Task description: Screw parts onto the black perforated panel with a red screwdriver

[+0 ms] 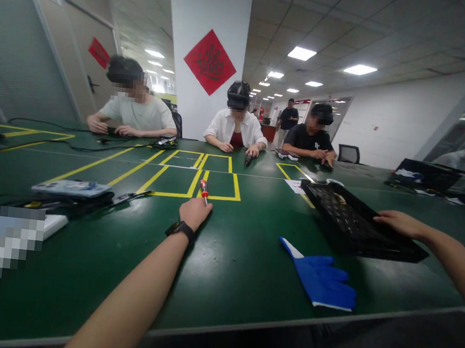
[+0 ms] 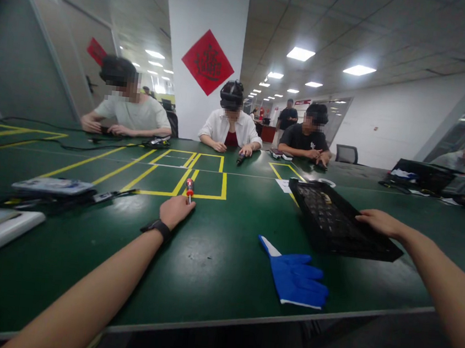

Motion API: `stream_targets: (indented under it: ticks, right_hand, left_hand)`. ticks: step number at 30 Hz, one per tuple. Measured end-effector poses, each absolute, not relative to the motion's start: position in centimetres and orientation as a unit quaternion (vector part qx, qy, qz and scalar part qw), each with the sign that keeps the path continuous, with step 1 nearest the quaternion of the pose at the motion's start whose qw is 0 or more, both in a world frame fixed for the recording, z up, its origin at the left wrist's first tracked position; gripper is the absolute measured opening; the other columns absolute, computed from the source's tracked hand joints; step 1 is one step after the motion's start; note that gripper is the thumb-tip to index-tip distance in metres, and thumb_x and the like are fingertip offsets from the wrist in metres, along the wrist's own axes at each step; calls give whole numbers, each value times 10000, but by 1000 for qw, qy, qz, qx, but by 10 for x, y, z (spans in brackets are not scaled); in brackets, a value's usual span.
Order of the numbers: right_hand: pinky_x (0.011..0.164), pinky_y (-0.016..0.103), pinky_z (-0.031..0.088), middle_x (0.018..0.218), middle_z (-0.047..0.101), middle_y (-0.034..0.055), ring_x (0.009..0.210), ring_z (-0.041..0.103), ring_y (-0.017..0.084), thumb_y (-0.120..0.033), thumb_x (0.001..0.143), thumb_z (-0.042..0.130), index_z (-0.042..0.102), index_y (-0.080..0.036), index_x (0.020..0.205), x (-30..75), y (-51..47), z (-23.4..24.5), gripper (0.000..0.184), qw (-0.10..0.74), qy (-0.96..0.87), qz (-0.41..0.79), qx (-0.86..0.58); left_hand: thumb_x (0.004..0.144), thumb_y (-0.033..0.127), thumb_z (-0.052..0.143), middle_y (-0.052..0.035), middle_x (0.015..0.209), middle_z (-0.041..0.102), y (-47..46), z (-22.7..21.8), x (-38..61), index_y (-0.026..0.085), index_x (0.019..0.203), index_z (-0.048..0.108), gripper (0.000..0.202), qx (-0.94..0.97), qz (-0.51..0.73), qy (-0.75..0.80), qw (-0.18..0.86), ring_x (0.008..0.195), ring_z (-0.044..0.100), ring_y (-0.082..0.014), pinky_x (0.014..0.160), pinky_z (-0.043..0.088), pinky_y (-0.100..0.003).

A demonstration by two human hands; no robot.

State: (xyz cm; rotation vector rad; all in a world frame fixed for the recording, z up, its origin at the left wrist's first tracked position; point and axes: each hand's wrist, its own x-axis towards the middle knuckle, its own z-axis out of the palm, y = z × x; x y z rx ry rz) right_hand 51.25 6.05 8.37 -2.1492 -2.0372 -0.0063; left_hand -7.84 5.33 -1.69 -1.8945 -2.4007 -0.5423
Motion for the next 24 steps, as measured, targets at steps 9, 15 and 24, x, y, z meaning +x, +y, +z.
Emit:
stream_targets:
  ticks: [9, 15, 24]
  right_hand:
    - [638, 247, 368, 721, 621, 59, 692, 542, 173, -355, 775, 455, 627, -130, 696, 324, 61, 92, 293, 67, -787, 88, -607]
    - [637, 249, 368, 754, 650, 97, 740, 578, 190, -289, 783, 421, 636, -125, 665, 204, 65, 41, 295, 108, -813, 81, -567]
    - [721, 356, 400, 908, 641, 185, 873, 602, 295, -407, 837, 383, 627, -125, 813, 161, 67, 16, 373, 96, -778, 56, -618]
  left_hand:
    - [809, 454, 335, -140, 884, 669, 52, -13, -80, 157, 821, 651, 433, -602, -179, -778, -7, 812, 628, -259, 620, 453, -297]
    - [834, 430, 299, -165, 941, 663, 52, -8, -88, 146, 870, 650, 452, -583, -175, -793, -20, 866, 624, -270, 657, 458, -315]
    - [874, 367, 235, -151, 901, 660, 56, -10, -95, 147, 869, 626, 448, -576, -206, -791, 10, 824, 618, -260, 636, 411, -314]
